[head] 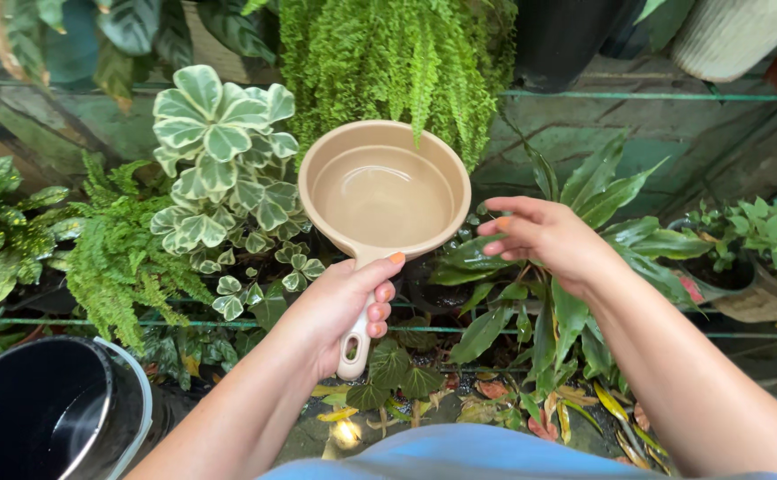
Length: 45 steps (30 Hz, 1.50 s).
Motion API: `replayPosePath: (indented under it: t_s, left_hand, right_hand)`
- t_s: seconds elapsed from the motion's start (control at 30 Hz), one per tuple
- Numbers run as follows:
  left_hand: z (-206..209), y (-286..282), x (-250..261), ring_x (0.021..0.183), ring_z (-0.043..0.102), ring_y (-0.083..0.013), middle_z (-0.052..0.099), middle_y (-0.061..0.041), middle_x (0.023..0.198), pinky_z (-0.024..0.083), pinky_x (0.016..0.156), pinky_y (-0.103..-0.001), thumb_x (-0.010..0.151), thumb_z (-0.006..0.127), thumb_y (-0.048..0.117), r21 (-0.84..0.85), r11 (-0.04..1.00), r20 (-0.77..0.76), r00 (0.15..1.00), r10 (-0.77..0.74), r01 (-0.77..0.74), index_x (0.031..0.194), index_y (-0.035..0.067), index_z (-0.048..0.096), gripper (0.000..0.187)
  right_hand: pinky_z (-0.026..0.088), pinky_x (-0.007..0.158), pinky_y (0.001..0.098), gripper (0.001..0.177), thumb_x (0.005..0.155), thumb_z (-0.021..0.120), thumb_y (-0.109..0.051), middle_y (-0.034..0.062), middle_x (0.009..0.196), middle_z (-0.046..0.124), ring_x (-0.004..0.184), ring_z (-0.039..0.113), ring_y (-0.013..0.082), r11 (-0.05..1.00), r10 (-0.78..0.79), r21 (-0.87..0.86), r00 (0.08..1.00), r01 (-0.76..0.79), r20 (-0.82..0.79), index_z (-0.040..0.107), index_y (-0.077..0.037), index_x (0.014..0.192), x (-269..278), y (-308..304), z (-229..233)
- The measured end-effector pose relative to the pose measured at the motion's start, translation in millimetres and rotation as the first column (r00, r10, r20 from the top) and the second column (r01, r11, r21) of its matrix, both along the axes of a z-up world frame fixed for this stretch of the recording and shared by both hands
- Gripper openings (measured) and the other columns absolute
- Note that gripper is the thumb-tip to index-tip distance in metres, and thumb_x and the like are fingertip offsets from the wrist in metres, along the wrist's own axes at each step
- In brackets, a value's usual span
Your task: The person waters various potted plants by hand using a small bowl to pour water onto the soil of each plant in turn.
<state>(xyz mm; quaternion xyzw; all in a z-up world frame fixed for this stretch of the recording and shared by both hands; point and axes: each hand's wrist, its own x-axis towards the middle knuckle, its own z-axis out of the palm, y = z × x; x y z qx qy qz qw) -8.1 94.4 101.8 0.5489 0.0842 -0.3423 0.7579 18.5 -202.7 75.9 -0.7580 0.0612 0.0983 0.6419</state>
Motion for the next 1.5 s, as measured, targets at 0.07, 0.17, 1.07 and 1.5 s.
replayPosePath:
  t_s: [0.07,0.17,1.07,1.5]
  left_hand:
    - [0.3,4.2,-3.1,0.047,0.042,-0.0074,0.049,0.004,0.062,0.036,0.041,-0.024,0.094,0.067,0.027,0.007,1.000,0.005,1.000,0.007,-0.007,0.091,0.013,0.051,0.022]
    - [1.2,7.3,-6.5,0.047,0.042,-0.0079,0.049,0.004,0.061,0.036,0.041,-0.024,0.095,0.066,0.026,0.024,1.000,0.001,1.000,0.009,-0.009,0.090,0.012,0.051,0.021]
    - [19.0,13.9,-31.9,0.047,0.041,-0.0079,0.048,0.002,0.062,0.036,0.040,-0.024,0.095,0.065,0.025,-0.010,0.989,-0.036,0.988,0.150,-0.151,0.092,0.010,0.052,0.020]
    - [26.7,7.4,-28.2,0.047,0.041,-0.0087,0.049,0.002,0.061,0.036,0.040,-0.025,0.094,0.066,0.025,0.019,0.972,-0.031,0.972,0.234,-0.233,0.091,0.011,0.049,0.022]
  right_hand:
    - [0.056,0.082,0.0307,0.052,0.095,0.058,-0.016,0.0115,0.119,0.074,0.095,0.072,0.0186,0.999,-0.043,0.019,0.999,0.043,-0.018,0.052,-0.003,0.146,-6.6,3.7,7.1]
    - [0.055,0.080,0.0303,0.051,0.096,0.057,-0.017,0.0112,0.116,0.073,0.094,0.071,0.0184,0.993,-0.105,0.057,0.993,0.108,-0.051,0.052,-0.005,0.145,-15.9,7.3,13.9]
    - [0.060,0.085,0.0396,0.032,0.098,0.067,-0.011,0.0173,0.113,0.072,0.087,0.073,0.0214,0.989,0.133,0.042,0.977,-0.142,0.169,0.061,0.002,0.127,182.8,-35.3,135.1]
    - [0.058,0.074,0.0396,0.039,0.098,0.066,-0.007,0.0190,0.109,0.076,0.086,0.072,0.0249,0.846,-0.143,-0.491,0.976,0.208,0.165,0.065,-0.005,0.136,199.3,-160.3,116.3]
